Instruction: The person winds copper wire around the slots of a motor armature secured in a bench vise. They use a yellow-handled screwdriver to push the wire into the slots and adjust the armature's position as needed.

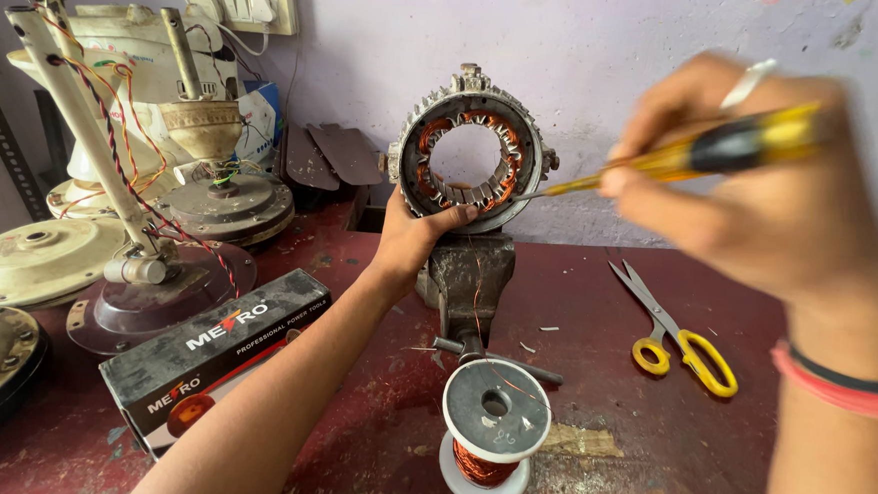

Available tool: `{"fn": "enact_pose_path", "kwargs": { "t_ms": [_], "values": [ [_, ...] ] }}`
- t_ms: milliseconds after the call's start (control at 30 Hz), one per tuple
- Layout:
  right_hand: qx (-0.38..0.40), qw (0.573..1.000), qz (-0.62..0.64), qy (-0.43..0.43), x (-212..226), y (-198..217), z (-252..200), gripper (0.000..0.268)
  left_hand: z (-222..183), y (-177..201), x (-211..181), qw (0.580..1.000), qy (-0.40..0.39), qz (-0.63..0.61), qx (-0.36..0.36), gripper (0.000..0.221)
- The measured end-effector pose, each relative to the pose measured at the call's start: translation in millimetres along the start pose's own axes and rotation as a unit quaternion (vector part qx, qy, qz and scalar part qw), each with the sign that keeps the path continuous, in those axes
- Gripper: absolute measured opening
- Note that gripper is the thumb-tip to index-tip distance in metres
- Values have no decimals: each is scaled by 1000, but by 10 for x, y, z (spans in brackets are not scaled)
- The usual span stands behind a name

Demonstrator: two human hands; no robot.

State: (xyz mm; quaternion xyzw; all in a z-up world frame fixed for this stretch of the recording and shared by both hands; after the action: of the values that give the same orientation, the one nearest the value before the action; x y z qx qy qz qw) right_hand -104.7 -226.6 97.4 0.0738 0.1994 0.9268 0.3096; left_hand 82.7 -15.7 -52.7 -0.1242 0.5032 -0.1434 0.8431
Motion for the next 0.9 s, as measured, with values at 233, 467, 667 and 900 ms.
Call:
{"fn": "enact_pose_path", "kwargs": {
  "t_ms": [233,467,667,900],
  "values": [
    [34,997,-9,63,43,-393,58,8,11,2,-6,1000,0,-6,4,53],
    [76,994,-4,79,62,-441,37,9,19,16,24,1000,9,-9,4,53],
    [148,988,3,48,176,-425,47,11,23,15,20,1000,-4,-10,7,54],
    [134,990,-14,49,249,-454,-23,12,7,19,14,1000,-4,-27,9,55]
  ]
}}
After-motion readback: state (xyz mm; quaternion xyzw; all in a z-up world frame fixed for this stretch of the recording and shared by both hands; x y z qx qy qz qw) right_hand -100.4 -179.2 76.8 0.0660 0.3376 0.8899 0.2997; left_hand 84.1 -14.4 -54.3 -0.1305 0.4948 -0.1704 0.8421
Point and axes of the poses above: each hand's wrist, its own z-axis towards the middle knuckle, its own y-axis out of the back of the hand, x = y × z, the point moved 3 cm from there along z, towards the middle knuckle, and after that the axes turned 10 degrees about -x, right-handed, at the moved point
